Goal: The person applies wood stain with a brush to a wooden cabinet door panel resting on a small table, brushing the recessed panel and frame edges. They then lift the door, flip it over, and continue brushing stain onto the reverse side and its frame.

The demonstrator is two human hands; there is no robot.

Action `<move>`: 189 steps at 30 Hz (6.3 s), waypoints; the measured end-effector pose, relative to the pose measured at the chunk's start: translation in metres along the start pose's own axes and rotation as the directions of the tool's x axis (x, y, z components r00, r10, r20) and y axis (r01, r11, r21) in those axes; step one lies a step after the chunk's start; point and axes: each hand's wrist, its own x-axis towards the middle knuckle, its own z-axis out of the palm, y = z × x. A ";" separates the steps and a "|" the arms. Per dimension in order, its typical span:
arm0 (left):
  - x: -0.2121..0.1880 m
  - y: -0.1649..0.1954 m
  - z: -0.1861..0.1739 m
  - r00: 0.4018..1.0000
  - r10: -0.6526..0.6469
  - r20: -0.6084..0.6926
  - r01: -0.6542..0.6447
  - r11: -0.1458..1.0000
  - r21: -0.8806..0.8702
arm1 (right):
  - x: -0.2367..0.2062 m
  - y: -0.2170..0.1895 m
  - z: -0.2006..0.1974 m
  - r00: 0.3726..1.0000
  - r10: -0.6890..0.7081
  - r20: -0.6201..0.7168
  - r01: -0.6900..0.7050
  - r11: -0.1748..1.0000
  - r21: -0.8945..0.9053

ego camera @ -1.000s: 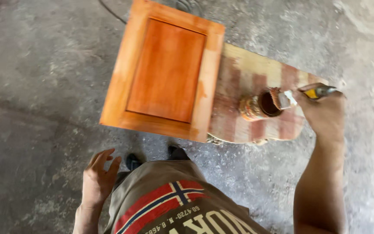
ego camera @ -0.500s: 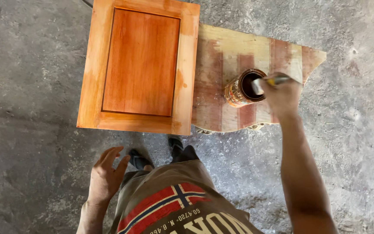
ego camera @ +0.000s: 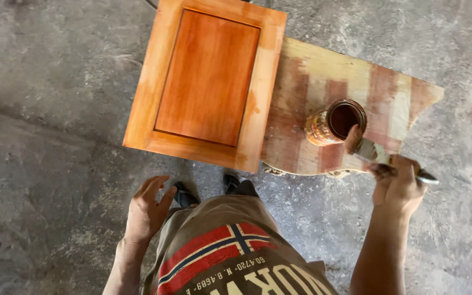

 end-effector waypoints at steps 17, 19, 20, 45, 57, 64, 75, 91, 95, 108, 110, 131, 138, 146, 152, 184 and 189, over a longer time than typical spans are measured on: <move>-0.031 -0.014 -0.019 0.981 -0.138 -0.134 0.147 0.987 0.058 | 0.113 0.169 0.251 0.615 -0.262 0.744 0.748 0.492 -0.445; -0.038 -0.016 -0.019 0.975 -0.172 -0.139 0.181 0.982 0.056 | 0.147 0.171 0.295 0.739 -0.188 0.647 0.584 0.657 -0.477; -0.041 -0.017 -0.020 0.971 -0.190 -0.144 0.200 0.978 0.056 | 0.153 0.170 0.309 0.741 -0.176 0.648 0.569 0.676 -0.468; 0.034 -0.124 -0.079 0.992 0.088 0.088 -0.072 0.983 -0.167 | -0.110 0.150 0.206 0.761 0.040 0.648 0.638 0.131 -0.758; 0.064 -0.154 -0.109 0.961 0.240 0.141 -0.199 0.947 -0.252 | -0.085 0.165 0.242 0.740 -0.045 0.671 0.665 -0.103 -0.740; 0.060 -0.142 -0.111 0.978 0.138 0.157 -0.088 0.953 -0.290 | -0.072 0.154 0.253 0.777 -0.024 0.629 0.629 0.045 -0.776; 0.045 -0.106 -0.113 0.995 -0.076 0.071 0.085 0.988 -0.125 | 0.127 0.158 0.402 0.900 -0.007 0.436 0.249 0.828 -0.502; 0.083 -0.095 -0.082 0.992 0.039 0.120 -0.032 0.998 -0.059 | 0.095 0.139 0.261 0.726 0.000 0.688 0.601 0.487 -0.634; 0.101 -0.102 -0.081 0.982 0.139 0.127 -0.130 0.989 -0.075 | -0.015 0.147 0.176 0.539 -0.193 0.820 0.750 0.553 -0.362; 0.116 -0.119 -0.095 0.921 0.323 0.217 -0.287 0.941 -0.182 | -0.120 0.109 0.142 0.814 0.094 0.573 0.413 0.599 -0.686; 0.116 -0.119 -0.099 0.913 0.353 0.205 -0.315 0.928 -0.199 | -0.126 0.115 0.139 0.705 -0.006 0.709 0.582 0.576 -0.574; 0.096 -0.083 -0.085 0.984 0.124 0.131 -0.113 0.990 -0.089 | 0.106 0.149 0.236 0.746 -0.210 0.632 0.550 0.730 -0.406; 0.076 -0.071 -0.083 0.996 -0.088 0.024 0.088 0.996 0.022 | 0.206 0.149 0.354 0.808 -0.260 0.528 0.550 0.654 -0.520; 0.071 -0.056 -0.081 0.973 -0.203 -0.106 0.212 0.974 0.076 | 0.109 0.216 0.526 0.572 -0.566 0.594 0.803 0.240 -0.545; 0.072 -0.054 -0.080 0.974 -0.165 -0.155 0.183 0.977 0.109 | 0.080 0.220 0.585 0.625 -0.417 0.660 0.742 0.581 -0.335; 0.065 -0.107 -0.120 0.932 0.039 -0.359 0.001 0.994 0.111 | -0.118 0.201 0.443 -0.124 -0.135 0.983 0.681 0.709 0.183; 0.086 -0.101 -0.113 0.969 0.083 -0.233 -0.064 0.994 0.088 | -0.063 0.204 0.471 0.219 -0.069 0.973 0.837 0.525 -0.151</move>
